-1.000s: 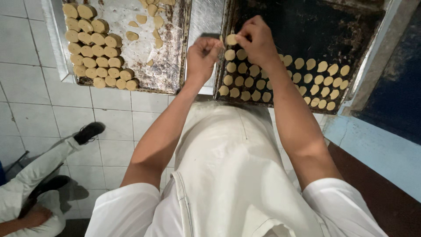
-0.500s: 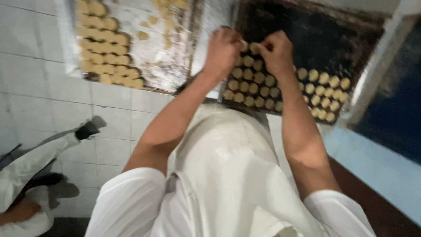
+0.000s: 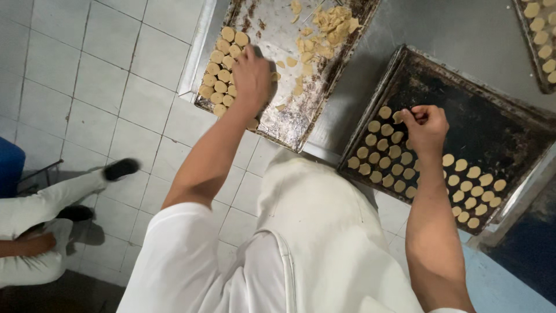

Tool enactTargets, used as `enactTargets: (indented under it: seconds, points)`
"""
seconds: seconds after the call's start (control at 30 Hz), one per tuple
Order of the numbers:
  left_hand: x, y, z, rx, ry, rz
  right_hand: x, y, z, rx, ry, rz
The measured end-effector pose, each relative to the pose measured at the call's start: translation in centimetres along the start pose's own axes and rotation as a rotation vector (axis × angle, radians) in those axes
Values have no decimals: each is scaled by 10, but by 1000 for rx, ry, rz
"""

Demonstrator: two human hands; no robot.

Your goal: The person picks up dough pieces from one tray and places them into rows on another tray by hand.

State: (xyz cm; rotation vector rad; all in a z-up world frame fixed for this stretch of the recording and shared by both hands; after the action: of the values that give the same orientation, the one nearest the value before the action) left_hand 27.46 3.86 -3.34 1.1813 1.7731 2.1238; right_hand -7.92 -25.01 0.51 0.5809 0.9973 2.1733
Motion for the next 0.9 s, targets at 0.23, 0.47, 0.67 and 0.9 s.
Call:
enactTargets:
  seconds: [0.23, 0.47, 0.67, 0.9]
  points:
    - [43, 5, -9, -88, -304, -322, 2, -2, -6, -34, -66, -14]
    - [8, 7, 10, 290, -352, -335, 4, -6, -20, -34, 2, -58]
    - [-55, -20, 31, 25, -155, -191, 1, -9, -40, 27, 24, -60]
    - [-3, 22, 9, 96, -402, -388, 6, -13, -12, 8, 73, 52]
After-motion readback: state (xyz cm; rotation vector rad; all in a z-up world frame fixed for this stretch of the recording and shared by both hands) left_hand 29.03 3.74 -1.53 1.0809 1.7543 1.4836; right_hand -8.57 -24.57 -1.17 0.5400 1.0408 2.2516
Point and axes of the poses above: each hand's wrist, its own x-axis away from the middle knuckle, its own y-axis out of the back of the hand, z = x × y, the point moved 9 cm from there along -x, towards the middle knuckle, and after that the axes turned 4 degrees about z, right-handed, at the moved point
